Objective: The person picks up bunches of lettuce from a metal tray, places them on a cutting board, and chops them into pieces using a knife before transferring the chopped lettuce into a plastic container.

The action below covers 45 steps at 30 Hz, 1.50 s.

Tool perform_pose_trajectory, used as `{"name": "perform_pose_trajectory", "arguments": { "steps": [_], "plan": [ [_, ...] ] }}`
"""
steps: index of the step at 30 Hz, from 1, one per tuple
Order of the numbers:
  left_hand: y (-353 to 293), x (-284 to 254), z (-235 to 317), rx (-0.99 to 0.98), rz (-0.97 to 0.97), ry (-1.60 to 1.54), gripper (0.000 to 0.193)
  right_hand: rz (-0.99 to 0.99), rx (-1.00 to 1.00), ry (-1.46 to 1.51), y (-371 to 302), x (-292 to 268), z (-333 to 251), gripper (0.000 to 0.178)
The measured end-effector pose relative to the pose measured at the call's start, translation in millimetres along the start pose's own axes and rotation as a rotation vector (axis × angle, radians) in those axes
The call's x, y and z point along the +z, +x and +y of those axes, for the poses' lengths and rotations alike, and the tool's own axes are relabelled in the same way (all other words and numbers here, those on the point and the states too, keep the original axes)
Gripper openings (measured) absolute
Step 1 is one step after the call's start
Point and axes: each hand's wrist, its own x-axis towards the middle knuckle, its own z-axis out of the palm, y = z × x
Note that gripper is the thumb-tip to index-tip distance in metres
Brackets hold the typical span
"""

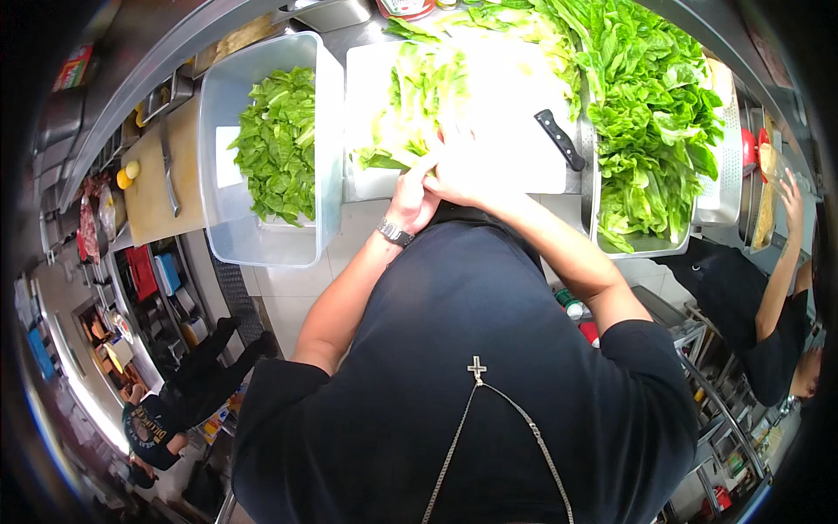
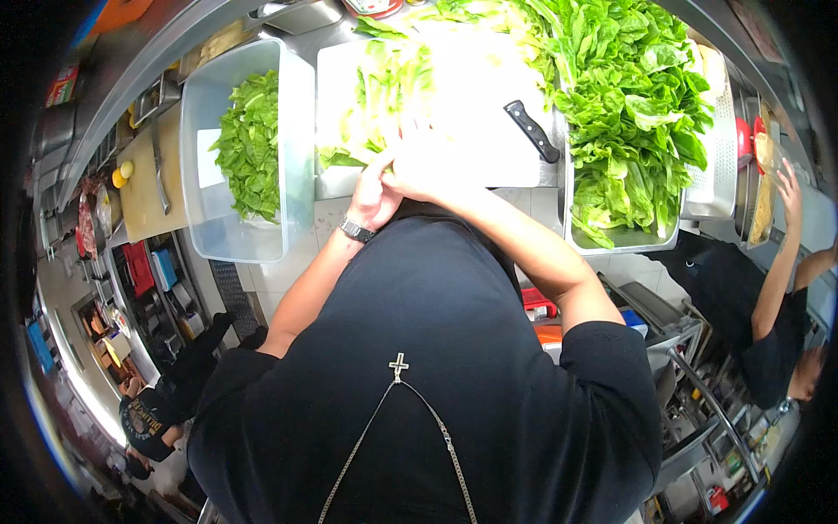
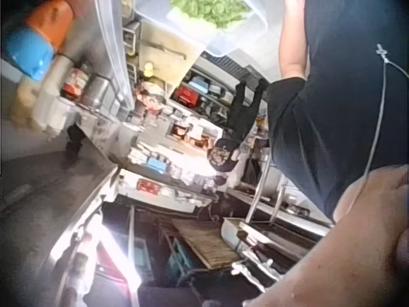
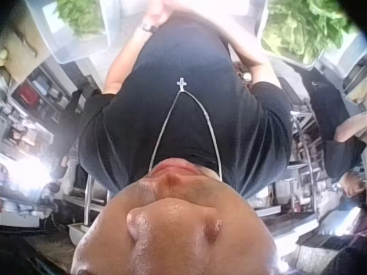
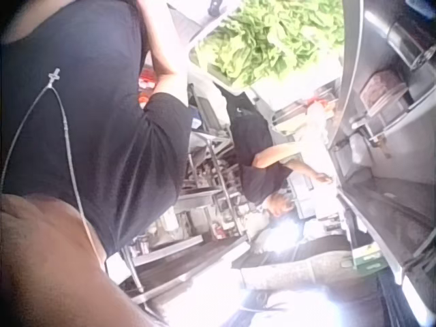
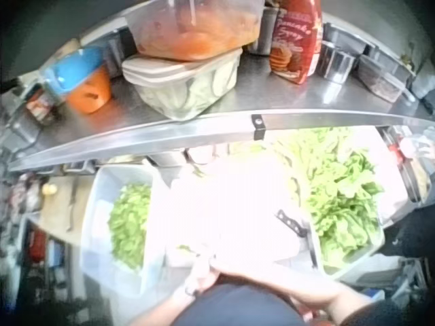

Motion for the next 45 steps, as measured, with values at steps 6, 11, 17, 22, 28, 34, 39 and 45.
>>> {"name": "perform_pose_trajectory", "arguments": {
  "steps": [6, 11, 17, 22, 28, 34, 39, 45],
  "plan": [
    [-5.9, -22.6, 23.7, 0.077, 0.118, -0.033, 0.024, -0.536, 0.187, 0.295, 107.6, -28.8, 51.6, 0.054],
    [-7.9, -22.9, 28.3, 0.123, 0.082, 0.054, 0.009, -0.419, 0.051, -0.121, 196.9, 45.8, 102.3, 0.037],
    [-7.7, -32.5, 30.3, 0.203, 0.056, 0.109, 0.008, -0.215, 0.009, 0.239, 206.8, 45.9, 149.2, 0.031],
    [-5.8, -38.7, 32.0, 0.308, 0.097, 0.258, 0.012, 0.184, -0.127, -0.417, 149.1, -6.6, 151.8, 0.029],
    [9.6, -22.8, 40.7, 0.282, 0.137, 0.295, 0.006, -0.056, -0.225, -0.152, 106.2, -24.9, 111.2, 0.03],
    [24.2, -16.4, 58.2, 0.324, 0.062, 0.387, 0.009, -0.042, 0.15, 0.557, 73.6, -34.0, 155.2, 0.026],
    [37.1, -33.4, 46.6, 0.53, -0.138, 0.672, 0.019, 0.017, 0.187, 0.902, 62.0, -48.3, 140.2, 0.016],
    [22.5, 61.5, 52.7, 0.555, -0.39, 0.649, 0.033, 0.169, 0.158, 0.826, 50.8, -37.0, 131.6, 0.026]
  ]
}}
